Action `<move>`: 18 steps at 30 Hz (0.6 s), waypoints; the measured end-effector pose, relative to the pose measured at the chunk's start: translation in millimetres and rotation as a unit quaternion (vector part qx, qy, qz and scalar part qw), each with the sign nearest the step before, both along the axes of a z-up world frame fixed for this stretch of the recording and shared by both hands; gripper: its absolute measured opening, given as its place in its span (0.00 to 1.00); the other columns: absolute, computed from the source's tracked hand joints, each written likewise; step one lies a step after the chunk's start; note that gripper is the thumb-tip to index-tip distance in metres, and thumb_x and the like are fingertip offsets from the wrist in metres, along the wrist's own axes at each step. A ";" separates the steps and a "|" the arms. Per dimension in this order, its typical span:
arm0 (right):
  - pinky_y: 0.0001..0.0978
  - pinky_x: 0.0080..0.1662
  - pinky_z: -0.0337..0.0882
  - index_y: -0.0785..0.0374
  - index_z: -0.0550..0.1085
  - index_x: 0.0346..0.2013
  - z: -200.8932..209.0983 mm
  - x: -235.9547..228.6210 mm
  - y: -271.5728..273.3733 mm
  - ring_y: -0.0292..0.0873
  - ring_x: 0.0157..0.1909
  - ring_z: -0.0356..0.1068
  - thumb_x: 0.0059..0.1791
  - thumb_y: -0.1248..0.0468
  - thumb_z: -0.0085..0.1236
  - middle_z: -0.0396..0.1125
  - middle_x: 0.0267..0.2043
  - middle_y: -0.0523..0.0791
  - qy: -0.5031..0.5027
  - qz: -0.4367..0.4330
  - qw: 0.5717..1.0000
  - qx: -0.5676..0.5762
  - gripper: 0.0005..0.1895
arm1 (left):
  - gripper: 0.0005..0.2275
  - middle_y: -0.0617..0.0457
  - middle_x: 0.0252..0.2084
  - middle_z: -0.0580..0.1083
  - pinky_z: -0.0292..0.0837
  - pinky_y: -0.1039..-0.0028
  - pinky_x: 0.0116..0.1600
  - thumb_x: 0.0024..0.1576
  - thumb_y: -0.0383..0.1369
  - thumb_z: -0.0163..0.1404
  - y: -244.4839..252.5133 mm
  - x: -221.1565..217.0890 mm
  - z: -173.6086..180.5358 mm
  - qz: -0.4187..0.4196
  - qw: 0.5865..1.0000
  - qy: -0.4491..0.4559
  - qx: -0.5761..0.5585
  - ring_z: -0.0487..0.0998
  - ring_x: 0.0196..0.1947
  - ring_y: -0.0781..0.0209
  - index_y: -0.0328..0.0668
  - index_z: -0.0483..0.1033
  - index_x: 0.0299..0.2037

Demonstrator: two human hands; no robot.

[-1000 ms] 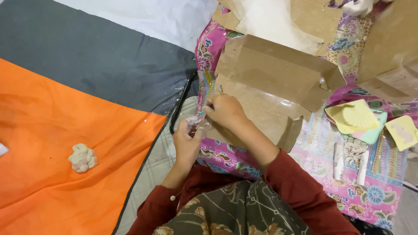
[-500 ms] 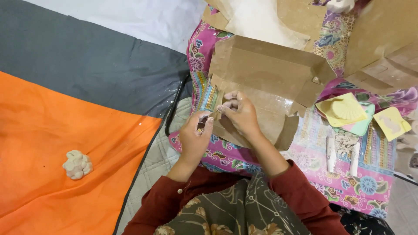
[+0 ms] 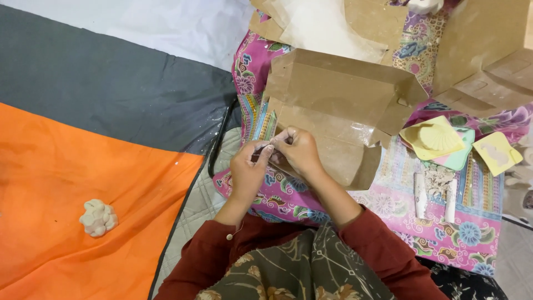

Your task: Assembling a cardboard box and wrapping small figurines in tissue paper to pack them.

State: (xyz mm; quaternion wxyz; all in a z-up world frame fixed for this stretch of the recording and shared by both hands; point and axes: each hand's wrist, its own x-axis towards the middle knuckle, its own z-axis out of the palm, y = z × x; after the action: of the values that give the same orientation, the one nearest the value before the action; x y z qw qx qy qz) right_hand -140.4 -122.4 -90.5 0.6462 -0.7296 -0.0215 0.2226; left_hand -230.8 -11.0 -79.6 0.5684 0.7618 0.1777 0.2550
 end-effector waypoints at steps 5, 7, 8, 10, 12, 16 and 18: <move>0.36 0.23 0.80 0.73 0.77 0.34 -4.1 -2.3 0.3 0.48 0.20 0.76 0.44 0.75 0.59 0.73 0.23 0.57 0.029 -0.013 0.999 0.024 0.05 | 0.05 0.46 0.32 0.80 0.78 0.70 0.38 0.54 0.28 0.61 9.0 9.9 -2.2 -0.011 0.988 0.077 -0.134 0.80 0.31 0.61 0.38 0.83 0.39; 0.34 0.26 0.80 0.70 0.78 0.35 -4.5 -2.5 -0.8 0.45 0.23 0.77 0.45 0.73 0.56 0.74 0.24 0.53 0.005 0.009 1.000 -0.006 0.06 | 0.09 0.46 0.33 0.78 0.78 0.74 0.36 0.53 0.29 0.63 11.6 15.4 -11.2 -0.018 0.969 0.096 -0.225 0.77 0.32 0.62 0.35 0.82 0.41; 0.34 0.26 0.80 0.70 0.78 0.35 -5.1 -0.8 -1.5 0.45 0.23 0.77 0.45 0.73 0.56 0.74 0.24 0.53 0.005 0.006 1.000 -0.006 0.06 | 0.09 0.46 0.33 0.78 0.78 0.74 0.36 0.53 0.29 0.63 13.1 17.0 -10.1 -0.020 0.969 0.096 -0.225 0.77 0.32 0.62 0.35 0.82 0.41; 0.32 0.30 0.79 0.63 0.81 0.40 -5.8 3.8 -6.8 0.42 0.27 0.78 0.50 0.69 0.55 0.75 0.25 0.50 -0.054 0.066 0.994 -0.074 0.08 | 0.11 0.42 0.32 0.77 0.75 0.65 0.36 0.52 0.30 0.63 12.7 22.1 -8.1 -0.033 0.973 0.122 -0.192 0.76 0.32 0.59 0.33 0.81 0.41; 0.40 0.39 0.78 0.63 0.81 0.41 20.4 -3.7 -25.7 0.51 0.35 0.78 0.48 0.67 0.58 0.76 0.30 0.53 -0.163 0.053 0.980 -0.104 0.09 | 0.13 0.43 0.35 0.78 0.77 0.68 0.31 0.52 0.35 0.64 17.8 23.4 -10.7 -0.037 0.971 0.170 -0.167 0.77 0.31 0.59 0.38 0.80 0.43; 0.40 0.47 0.76 0.59 0.82 0.40 66.1 -9.3 -94.7 0.51 0.42 0.77 0.51 0.64 0.63 0.77 0.35 0.47 -0.411 -0.076 0.896 -0.151 0.04 | 0.22 0.39 0.42 0.75 0.73 0.49 0.49 0.47 0.38 0.68 4.6 8.6 12.9 0.022 0.990 0.100 0.098 0.77 0.44 0.35 0.39 0.76 0.48; 0.39 0.45 0.75 0.61 0.81 0.40 56.3 4.2 -146.2 0.50 0.40 0.76 0.52 0.67 0.63 0.76 0.35 0.48 -0.425 -0.155 0.872 -0.189 0.04 | 0.22 0.42 0.45 0.74 0.70 0.52 0.55 0.48 0.37 0.68 -1.8 5.7 6.7 0.015 0.986 0.036 0.159 0.75 0.49 0.39 0.42 0.75 0.50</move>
State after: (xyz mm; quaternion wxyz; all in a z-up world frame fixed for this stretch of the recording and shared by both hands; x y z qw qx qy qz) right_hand -136.1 -268.6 -34.2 0.4509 -0.8559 -0.1381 -0.2124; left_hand -225.1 -12.8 -72.9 0.4294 0.8484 0.1662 0.2610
